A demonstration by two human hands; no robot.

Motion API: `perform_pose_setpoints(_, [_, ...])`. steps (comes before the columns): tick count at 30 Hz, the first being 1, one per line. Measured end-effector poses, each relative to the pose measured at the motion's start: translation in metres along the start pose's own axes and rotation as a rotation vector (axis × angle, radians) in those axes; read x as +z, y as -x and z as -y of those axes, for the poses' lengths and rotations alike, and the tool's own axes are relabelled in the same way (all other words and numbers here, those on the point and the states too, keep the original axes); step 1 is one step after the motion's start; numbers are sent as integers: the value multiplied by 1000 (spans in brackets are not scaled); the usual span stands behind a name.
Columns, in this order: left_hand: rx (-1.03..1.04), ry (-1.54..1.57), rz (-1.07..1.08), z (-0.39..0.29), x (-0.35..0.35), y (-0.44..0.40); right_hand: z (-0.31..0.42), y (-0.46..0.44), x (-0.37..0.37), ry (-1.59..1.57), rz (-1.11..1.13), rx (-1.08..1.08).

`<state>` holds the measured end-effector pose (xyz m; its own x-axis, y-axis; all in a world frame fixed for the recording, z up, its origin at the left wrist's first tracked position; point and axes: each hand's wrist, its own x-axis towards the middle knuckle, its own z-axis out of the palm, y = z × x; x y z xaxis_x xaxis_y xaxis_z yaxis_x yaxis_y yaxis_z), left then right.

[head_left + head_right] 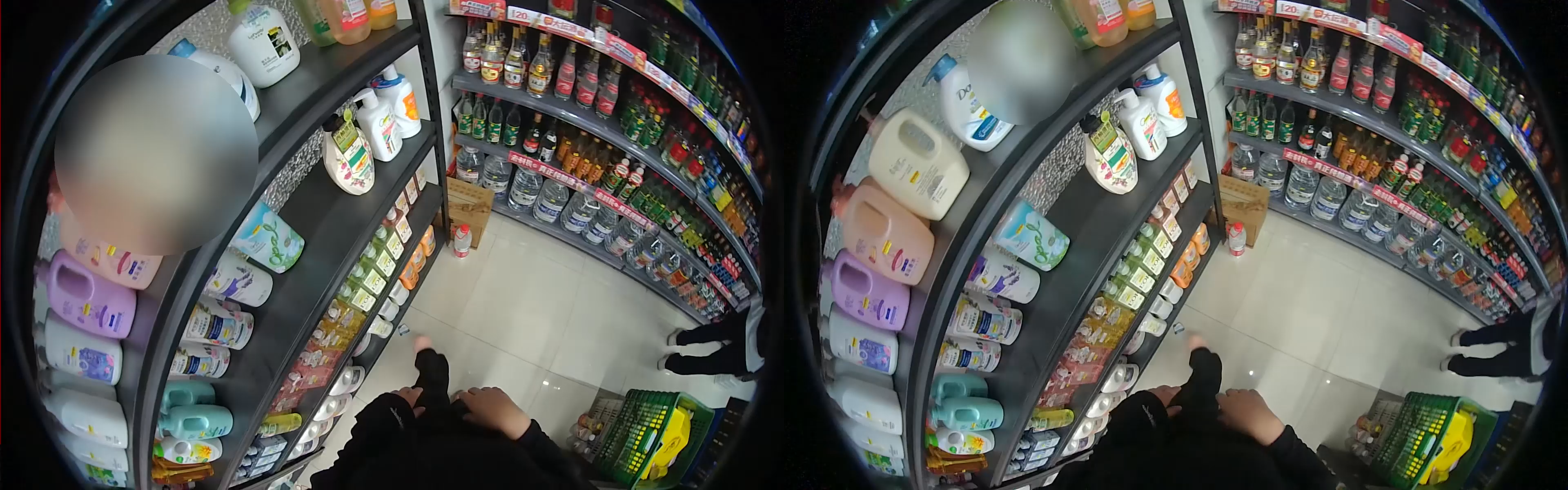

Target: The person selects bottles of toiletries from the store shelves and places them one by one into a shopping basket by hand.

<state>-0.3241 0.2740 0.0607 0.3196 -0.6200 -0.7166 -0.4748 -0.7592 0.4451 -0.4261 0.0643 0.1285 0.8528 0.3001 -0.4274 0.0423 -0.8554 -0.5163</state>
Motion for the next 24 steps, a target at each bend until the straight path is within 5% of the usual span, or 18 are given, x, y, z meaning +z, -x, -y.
perform_pose_setpoints(6, [51, -8, -59, 29, -75, -62, -13, -77, -58, 0, 7, 70])
perform_pose_setpoints(9, [-31, -91, 101, 40, -119, -85, -26, -117, -80, -53, 66, 73])
perform_pose_setpoints(11, [33, -84, -136, 52, -141, -95, -41, -153, -87, -110, 59, 43])
perform_pose_setpoints(17, [-50, -160, -1, 46, -207, -90, -58, -234, -136, 114, 91, 122])
perform_pose_setpoints(19, [-18, -114, -38, 50, -220, -89, -64, -255, -154, -99, 64, 49])
perform_pose_setpoints(21, [-109, -106, -47, 49, -230, -89, -84, -290, -152, -13, 173, 87])
perform_pose_setpoints(24, [-44, 68, -205, 52, -243, -87, -110, -332, -157, 30, 49, 16])
